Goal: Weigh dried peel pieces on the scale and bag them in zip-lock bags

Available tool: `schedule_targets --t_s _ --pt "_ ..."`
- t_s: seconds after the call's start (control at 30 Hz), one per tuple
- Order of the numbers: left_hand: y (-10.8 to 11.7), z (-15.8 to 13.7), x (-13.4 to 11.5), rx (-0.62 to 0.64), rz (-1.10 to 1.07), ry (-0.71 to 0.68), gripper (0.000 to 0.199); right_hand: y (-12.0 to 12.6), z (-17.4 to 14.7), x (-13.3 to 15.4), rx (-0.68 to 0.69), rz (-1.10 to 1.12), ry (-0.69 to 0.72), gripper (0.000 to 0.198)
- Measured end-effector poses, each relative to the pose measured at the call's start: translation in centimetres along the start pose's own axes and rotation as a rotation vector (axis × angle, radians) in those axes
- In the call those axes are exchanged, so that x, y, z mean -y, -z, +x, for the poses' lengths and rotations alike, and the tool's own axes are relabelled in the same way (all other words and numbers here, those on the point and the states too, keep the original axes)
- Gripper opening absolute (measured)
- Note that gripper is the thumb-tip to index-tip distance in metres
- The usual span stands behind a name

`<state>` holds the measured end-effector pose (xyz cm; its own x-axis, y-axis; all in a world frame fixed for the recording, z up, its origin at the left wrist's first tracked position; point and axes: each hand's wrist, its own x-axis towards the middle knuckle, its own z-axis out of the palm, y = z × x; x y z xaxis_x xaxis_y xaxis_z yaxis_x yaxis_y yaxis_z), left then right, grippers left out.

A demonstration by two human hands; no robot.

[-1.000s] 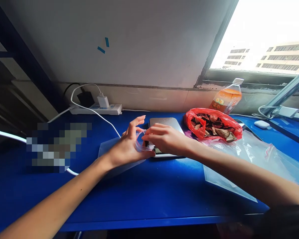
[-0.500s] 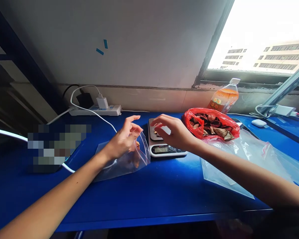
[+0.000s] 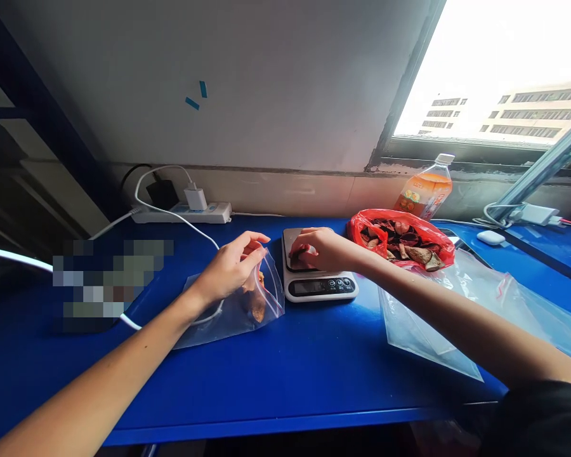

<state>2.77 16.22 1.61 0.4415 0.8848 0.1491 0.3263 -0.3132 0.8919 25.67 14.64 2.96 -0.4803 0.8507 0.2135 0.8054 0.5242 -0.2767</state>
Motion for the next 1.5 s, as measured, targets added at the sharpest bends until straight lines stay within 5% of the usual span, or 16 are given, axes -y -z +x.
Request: schedule_targets --t_s 0.23,0.47,0.7,0.9,1.07,1.2,1.33,1.5 --pt "-0.2 0.1 0.2 0.032 -0.043 -0.007 0.031 -0.5 -0.2 0.5 -0.118 0.033 -0.086 0.022" --pt "0.3 -0.2 -0.5 0.015 -0.148 -0.051 0.025 -0.8 -0.8 6.2 -0.168 0.221 0.190 0.022" --pt "1.9 0.3 -0.9 -0.180 -0.214 -0.140 0.015 -0.9 -1.5 7.0 -0.256 0.611 0.002 0.019" --pt "2.8 0.1 -1.9 -0.267 -0.366 -0.128 0.024 0.8 -2.9 7.5 -0.356 0.381 0.075 0.018" --pt "2.8 -0.6 -2.7 -0.177 -0.446 -0.082 0.032 2.9 -3.7 7.0 -0.459 0.309 -0.015 0.019" --pt "2.6 -0.8 -2.6 0.005 -0.350 -0.051 0.031 3.3 -4.3 5.9 -0.492 0.491 -0.109 0.019" --pt "2.3 -0.7 -2.4 -0.006 -0.231 -0.045 0.029 2.3 -4.9 4.9 -0.529 0.597 -0.167 0.020" --pt "1.4 -1.0 -2.7 -0.069 -0.175 -0.094 0.033 2.1 -5.1 5.1 -0.515 0.320 -0.159 0.022"
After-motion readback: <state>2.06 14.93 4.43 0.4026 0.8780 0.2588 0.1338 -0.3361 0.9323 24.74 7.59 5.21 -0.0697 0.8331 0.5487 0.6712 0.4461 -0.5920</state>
